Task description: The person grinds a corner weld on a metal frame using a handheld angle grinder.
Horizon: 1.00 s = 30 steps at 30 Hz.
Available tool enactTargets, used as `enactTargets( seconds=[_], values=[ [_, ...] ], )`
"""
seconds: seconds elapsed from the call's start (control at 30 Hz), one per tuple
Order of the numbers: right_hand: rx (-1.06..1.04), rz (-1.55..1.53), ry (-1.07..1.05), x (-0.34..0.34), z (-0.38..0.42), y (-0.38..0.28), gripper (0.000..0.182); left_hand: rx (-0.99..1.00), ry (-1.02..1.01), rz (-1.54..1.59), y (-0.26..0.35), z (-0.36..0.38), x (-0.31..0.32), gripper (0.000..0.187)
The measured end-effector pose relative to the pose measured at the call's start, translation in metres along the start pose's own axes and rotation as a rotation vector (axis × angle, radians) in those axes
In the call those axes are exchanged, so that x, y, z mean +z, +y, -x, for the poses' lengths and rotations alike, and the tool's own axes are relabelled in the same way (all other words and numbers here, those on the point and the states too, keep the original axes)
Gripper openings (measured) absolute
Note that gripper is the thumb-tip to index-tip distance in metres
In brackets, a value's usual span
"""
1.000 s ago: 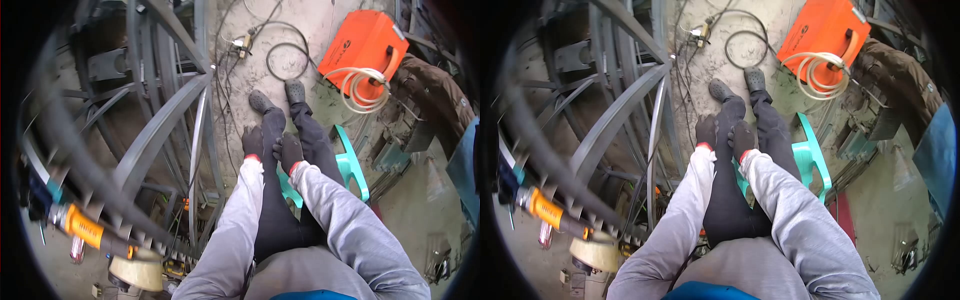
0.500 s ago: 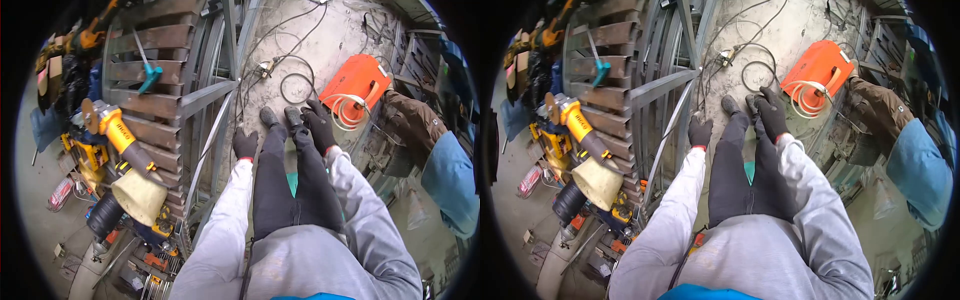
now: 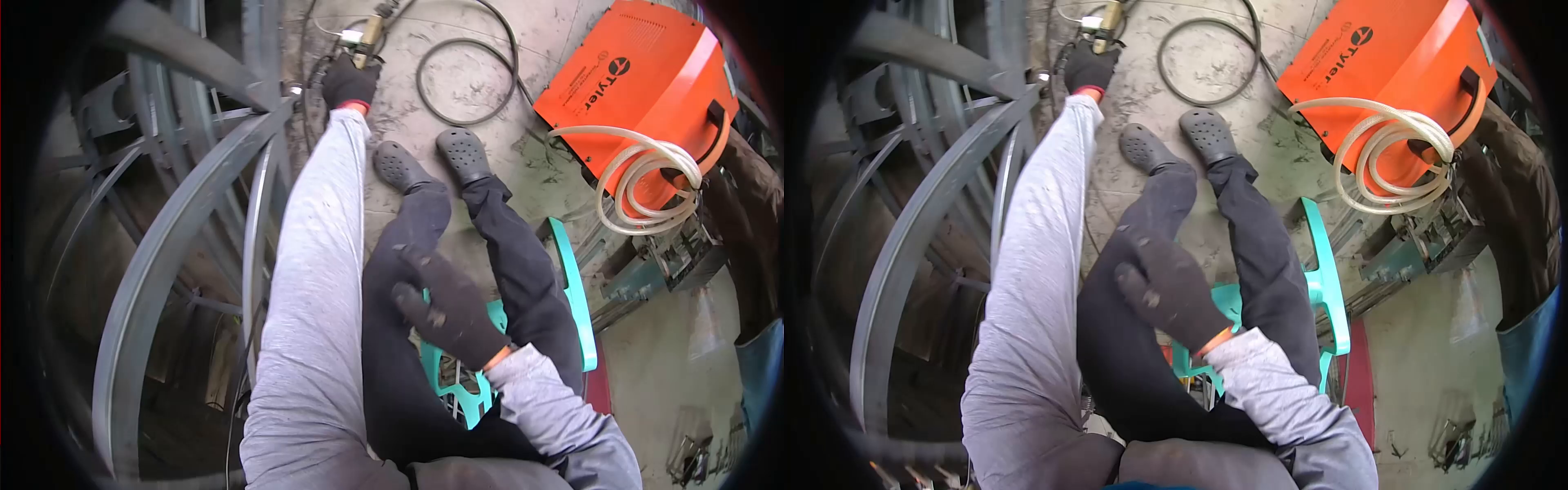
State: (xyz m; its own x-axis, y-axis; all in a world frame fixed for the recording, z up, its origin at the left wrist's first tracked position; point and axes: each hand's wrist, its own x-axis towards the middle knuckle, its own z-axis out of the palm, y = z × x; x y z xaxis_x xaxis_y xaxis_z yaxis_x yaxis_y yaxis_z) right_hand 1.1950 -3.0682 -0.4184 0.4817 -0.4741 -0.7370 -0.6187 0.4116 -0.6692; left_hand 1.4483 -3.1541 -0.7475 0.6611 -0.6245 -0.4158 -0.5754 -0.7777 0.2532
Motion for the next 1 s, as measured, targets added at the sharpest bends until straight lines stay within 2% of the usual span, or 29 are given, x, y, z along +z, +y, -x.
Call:
enactTargets(
  seconds=[0.1, 0.17, 0.27, 0.37, 0.43, 0.53, 0.6, 0.67, 0.8, 1.0],
  values=[
    [-0.038, 0.003, -0.035, -0.008, -0.008, -0.016, 0.047, -0.032, 0.138, 0.036, 0.005, -0.014, 0.025, 0.060],
    [-0.033, -0.042, -0.051, -0.010, -0.011, -0.023, 0.048, -0.056, 0.134, 0.011, 0.005, -0.014, 0.032, 0.060],
    [-0.031, -0.123, -0.044, -0.009, -0.015, -0.033, 0.049, 0.021, 0.306, 0.022, 0.003, -0.003, 0.040, 0.055],
    [-0.070, -0.161, -0.011, -0.007, -0.022, -0.039, 0.046, -0.009, 0.335, 0.010, 0.005, -0.002, 0.051, 0.050],
    [-0.068, -0.150, -0.018, -0.004, -0.024, -0.040, 0.046, -0.002, 0.323, 0.046, 0.006, -0.005, 0.053, 0.049],
    [-0.064, -0.134, -0.033, -0.001, -0.026, -0.039, 0.046, -0.128, 0.261, 0.094, 0.015, -0.012, 0.048, 0.050],
    [-0.064, -0.124, -0.043, -0.001, -0.026, -0.039, 0.046, -0.181, 0.095, 0.033, 0.018, -0.023, 0.043, 0.052],
    [0.011, -0.118, -0.101, -0.003, -0.027, -0.040, 0.048, -0.141, 0.108, 0.057, 0.012, -0.030, 0.042, 0.051],
    [0.010, -0.071, -0.097, -0.006, -0.028, -0.037, 0.048, -0.045, 0.154, 0.131, 0.008, -0.030, 0.044, 0.045],
    [-0.062, -0.081, 0.016, 0.003, -0.026, -0.026, 0.045, -0.078, 0.077, 0.152, 0.039, -0.008, 0.042, 0.044]
  ],
)
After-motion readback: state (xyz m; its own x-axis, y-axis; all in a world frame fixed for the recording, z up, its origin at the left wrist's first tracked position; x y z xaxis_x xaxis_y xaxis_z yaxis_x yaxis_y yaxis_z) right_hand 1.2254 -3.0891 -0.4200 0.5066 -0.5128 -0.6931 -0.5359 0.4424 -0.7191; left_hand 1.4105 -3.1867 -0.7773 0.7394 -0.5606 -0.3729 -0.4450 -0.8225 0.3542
